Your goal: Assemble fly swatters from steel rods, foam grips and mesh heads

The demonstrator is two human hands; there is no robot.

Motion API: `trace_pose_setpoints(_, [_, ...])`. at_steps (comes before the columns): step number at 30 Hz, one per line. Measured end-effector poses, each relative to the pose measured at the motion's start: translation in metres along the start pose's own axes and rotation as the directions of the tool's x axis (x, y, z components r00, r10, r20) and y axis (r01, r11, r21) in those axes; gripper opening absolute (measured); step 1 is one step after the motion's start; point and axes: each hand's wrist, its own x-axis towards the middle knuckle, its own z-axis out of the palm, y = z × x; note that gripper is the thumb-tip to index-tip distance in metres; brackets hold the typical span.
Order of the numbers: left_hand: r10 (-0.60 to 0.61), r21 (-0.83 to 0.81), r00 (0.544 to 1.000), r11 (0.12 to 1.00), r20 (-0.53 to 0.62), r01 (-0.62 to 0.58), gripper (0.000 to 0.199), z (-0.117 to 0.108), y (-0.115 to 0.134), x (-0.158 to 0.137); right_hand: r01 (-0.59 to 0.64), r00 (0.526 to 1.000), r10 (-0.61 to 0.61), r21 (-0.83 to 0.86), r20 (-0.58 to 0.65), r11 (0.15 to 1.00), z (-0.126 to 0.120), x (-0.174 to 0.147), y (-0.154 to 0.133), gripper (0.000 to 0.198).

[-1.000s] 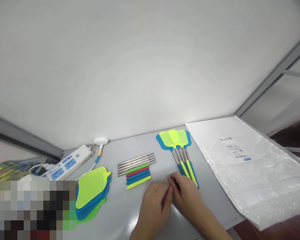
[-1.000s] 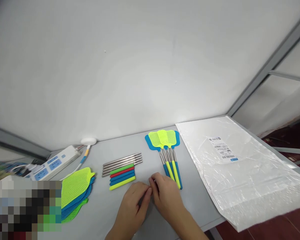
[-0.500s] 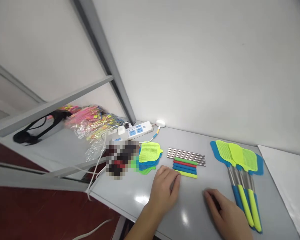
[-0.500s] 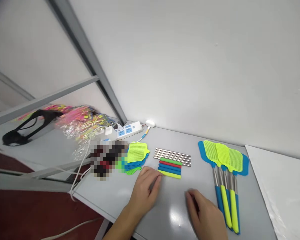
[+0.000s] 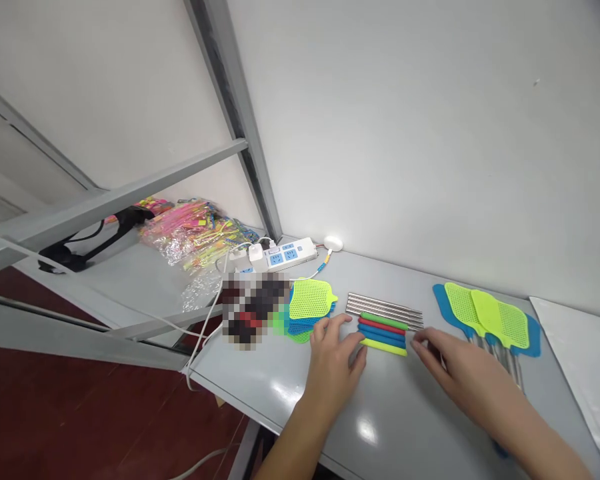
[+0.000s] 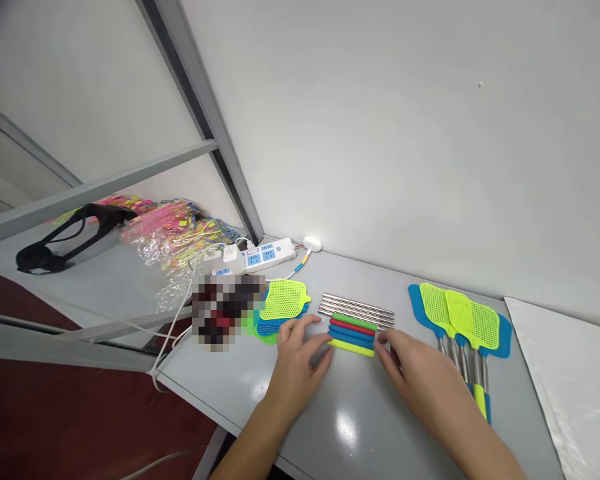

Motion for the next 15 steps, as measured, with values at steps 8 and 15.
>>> trace_pose_setpoints(8, [0.021, 0.006, 0.997, 1.0, 0.074, -0.022, 0.022, 0.001, 0.002, -0.002, 0.192, 0.981, -0.19, -0.249, 0.032, 0.949, -0.006, 0.097, -0.018, 0.023])
trace_pose_setpoints(15, [0.002, -0.017, 0.997, 1.0, 0.081, 0.0, 0.007, 0.002, -0.001, -0.004, 0.306, 0.952, -0.3, -0.256, 0.063, 0.917, 0.004, 0.121, -0.012, 0.024])
